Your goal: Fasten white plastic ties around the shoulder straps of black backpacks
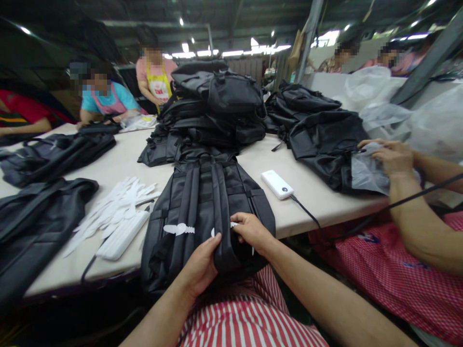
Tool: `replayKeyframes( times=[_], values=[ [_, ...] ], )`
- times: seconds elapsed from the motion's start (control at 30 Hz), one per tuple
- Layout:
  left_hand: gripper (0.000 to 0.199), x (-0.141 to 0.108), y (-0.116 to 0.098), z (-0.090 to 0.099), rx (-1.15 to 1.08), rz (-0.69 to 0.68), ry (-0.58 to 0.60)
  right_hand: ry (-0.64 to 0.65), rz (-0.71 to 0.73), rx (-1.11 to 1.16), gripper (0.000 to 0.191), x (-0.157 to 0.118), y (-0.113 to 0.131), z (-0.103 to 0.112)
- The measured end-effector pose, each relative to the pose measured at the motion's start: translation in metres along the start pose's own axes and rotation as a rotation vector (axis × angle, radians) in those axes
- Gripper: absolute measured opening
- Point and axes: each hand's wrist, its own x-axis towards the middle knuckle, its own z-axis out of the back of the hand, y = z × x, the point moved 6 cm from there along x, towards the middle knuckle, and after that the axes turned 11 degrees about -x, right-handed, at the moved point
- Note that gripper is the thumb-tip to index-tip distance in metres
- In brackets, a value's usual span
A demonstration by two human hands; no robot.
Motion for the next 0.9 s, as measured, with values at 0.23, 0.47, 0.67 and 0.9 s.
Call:
replayKeyframes(
  times=[0.23, 0.47, 0.67, 0.9],
  values=[
    [0.02, 0.0, -0.003, -0.007, 0.164, -0.055, -0.079, -0.055, -0.194, 0.472, 0.033, -0.002, -0.009, 0.004],
    [0.027, 0.007, -0.007, -0.004, 0.242, -0.066, -0.044, -0.048, -0.123, 0.475, 0.052, -0.001, 0.007, 0.009],
    [0.034, 0.009, -0.022, -0.008, 0.325, -0.131, -0.035, -0.148, 0.013, 0.466, 0.064, 0.002, 0.017, 0.005],
    [0.03, 0.01, -0.027, -0.003, 0.23, -0.134, -0.052, -0.18, 0.034, 0.485, 0.062, 0.009, 0.017, 0.011]
  ],
)
